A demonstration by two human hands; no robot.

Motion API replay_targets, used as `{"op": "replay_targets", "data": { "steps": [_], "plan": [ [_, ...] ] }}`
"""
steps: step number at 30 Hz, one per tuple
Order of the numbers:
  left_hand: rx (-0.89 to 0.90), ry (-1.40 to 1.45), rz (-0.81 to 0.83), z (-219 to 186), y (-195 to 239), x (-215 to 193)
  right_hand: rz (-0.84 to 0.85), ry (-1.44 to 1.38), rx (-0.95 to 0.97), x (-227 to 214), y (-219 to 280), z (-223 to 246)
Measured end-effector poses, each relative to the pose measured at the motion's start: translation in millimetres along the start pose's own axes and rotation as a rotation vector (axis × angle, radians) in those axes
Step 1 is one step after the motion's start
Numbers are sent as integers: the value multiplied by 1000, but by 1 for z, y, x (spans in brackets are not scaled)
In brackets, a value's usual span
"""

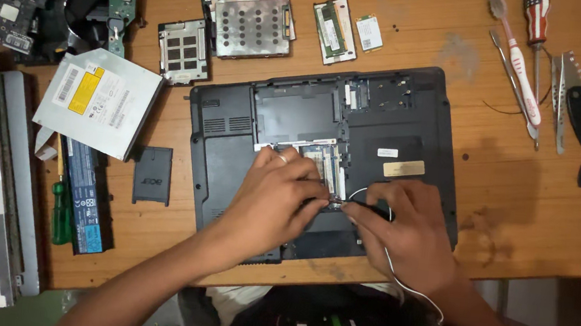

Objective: The person disassembles a laptop, removes a small rectangular component, cleans it with a toothbrush, and then reinstalls it. They use a screwdriver to remove and tighten screws, and a toothbrush to clean the component.

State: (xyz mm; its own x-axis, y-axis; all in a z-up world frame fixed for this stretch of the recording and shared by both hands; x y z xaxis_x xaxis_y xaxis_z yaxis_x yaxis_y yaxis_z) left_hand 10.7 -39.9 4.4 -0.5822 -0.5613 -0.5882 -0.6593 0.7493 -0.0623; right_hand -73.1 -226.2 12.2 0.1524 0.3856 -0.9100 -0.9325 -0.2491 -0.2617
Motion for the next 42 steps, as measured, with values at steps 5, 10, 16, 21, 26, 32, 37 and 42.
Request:
{"op": "replay_targets", "data": {
  "steps": [5,10,16,21,26,32,37,42],
  "plan": [
    [11,10,-11,1,0,-1,55,-45,-33,0,0,-3],
    [58,-41,1,-14,3,3,101,-77,-161,-21,13,-21],
    [329,-134,38,-37,11,27,30,26,162,-58,27,-89],
    [419,-191,37,-42,18,35,-78,321,327,-60,-2,-144],
    [487,-284,-19,-59,24,53,-51,519,267,-34,-44,-189],
    [541,-294,-14,-62,25,61,34,554,319,-18,-58,-207],
    [556,-315,12,-52,23,74,-66,507,346,-19,-55,-211],
    [564,-336,1,-46,27,81,-339,56,284,-34,-45,-227]
  ]
}}
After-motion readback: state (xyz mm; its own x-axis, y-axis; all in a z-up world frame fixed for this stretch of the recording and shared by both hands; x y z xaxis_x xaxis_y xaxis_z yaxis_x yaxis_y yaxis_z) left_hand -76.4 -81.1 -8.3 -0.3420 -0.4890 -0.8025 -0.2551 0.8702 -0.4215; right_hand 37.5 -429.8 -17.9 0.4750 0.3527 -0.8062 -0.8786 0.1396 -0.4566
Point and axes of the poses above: each hand's wrist, its own y-axis away from the middle knuckle, its own x-axis out of the palm, z = x × y, the point moved 3 cm from there along -y, towards the middle knuckle, and after that the axes turned 9 degrees about y, right-handed, at the moved point
